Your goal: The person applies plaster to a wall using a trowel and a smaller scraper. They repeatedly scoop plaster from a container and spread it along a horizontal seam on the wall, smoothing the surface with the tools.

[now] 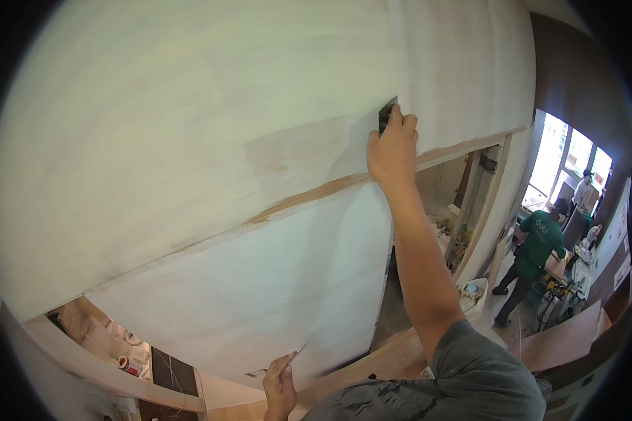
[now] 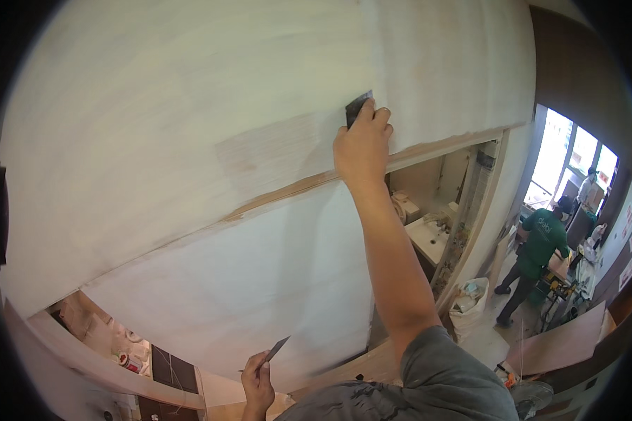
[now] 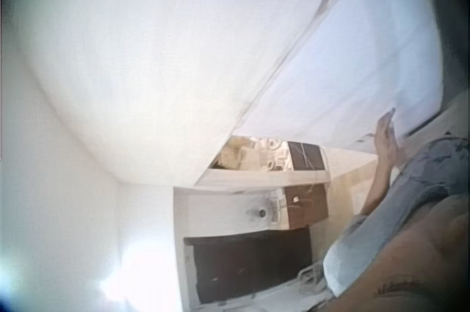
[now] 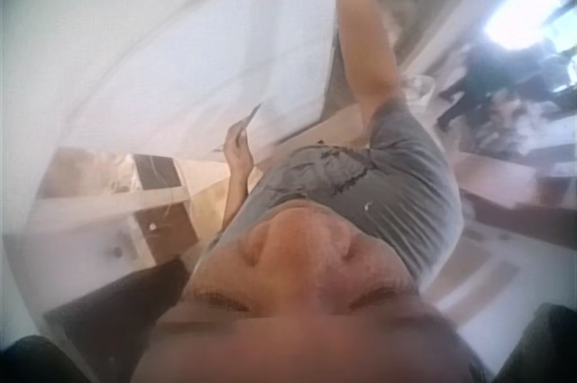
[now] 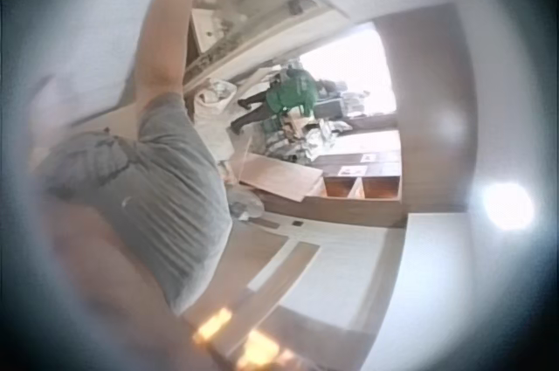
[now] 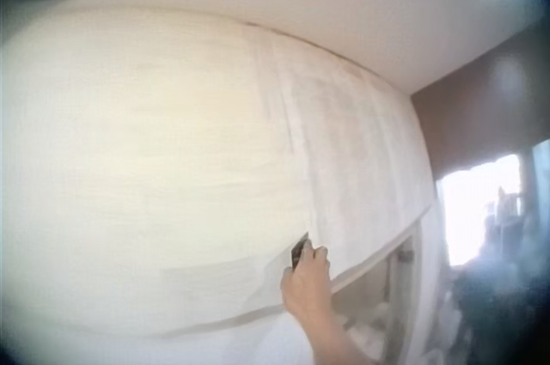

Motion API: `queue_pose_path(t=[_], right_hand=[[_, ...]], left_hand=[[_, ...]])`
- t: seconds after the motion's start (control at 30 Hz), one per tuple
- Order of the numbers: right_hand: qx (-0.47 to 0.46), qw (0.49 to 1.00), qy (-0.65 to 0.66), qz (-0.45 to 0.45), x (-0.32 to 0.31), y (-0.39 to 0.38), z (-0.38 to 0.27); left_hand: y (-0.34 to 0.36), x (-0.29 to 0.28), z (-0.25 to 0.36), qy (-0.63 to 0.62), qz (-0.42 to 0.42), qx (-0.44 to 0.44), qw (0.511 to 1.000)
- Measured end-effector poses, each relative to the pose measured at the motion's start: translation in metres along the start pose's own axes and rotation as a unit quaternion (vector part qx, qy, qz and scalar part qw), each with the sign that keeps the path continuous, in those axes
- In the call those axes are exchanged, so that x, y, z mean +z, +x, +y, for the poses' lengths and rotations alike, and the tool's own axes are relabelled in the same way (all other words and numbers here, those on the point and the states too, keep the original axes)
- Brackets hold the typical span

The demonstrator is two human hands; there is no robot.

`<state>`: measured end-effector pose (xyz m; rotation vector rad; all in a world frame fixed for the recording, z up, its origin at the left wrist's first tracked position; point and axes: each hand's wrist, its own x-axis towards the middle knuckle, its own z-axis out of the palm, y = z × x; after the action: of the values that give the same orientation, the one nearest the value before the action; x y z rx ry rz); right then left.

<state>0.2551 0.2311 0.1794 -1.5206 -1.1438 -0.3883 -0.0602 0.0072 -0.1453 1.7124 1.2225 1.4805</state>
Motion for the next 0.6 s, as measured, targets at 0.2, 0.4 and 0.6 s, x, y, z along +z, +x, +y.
queue_pose_path(t=[0.2, 0.4, 0.6], right_hand=[[-0.025, 0.999, 0.045, -0.006, 0.018, -0.038, -0.063], [-0.116, 0.991, 0.069, -0.005, 0.031, -0.096, -0.133], [-0.204, 0.972, 0.104, -0.057, 0.047, -0.144, -0.185]], left_hand=[[-0.008, -0.026, -0.014, -0.081, 0.080, -0.088, 0.990], [-0.002, -0.036, -0.024, -0.176, 0.104, -0.112, 0.972], [0.027, -0.020, 0.004, -0.352, 0.197, -0.108, 0.909]])
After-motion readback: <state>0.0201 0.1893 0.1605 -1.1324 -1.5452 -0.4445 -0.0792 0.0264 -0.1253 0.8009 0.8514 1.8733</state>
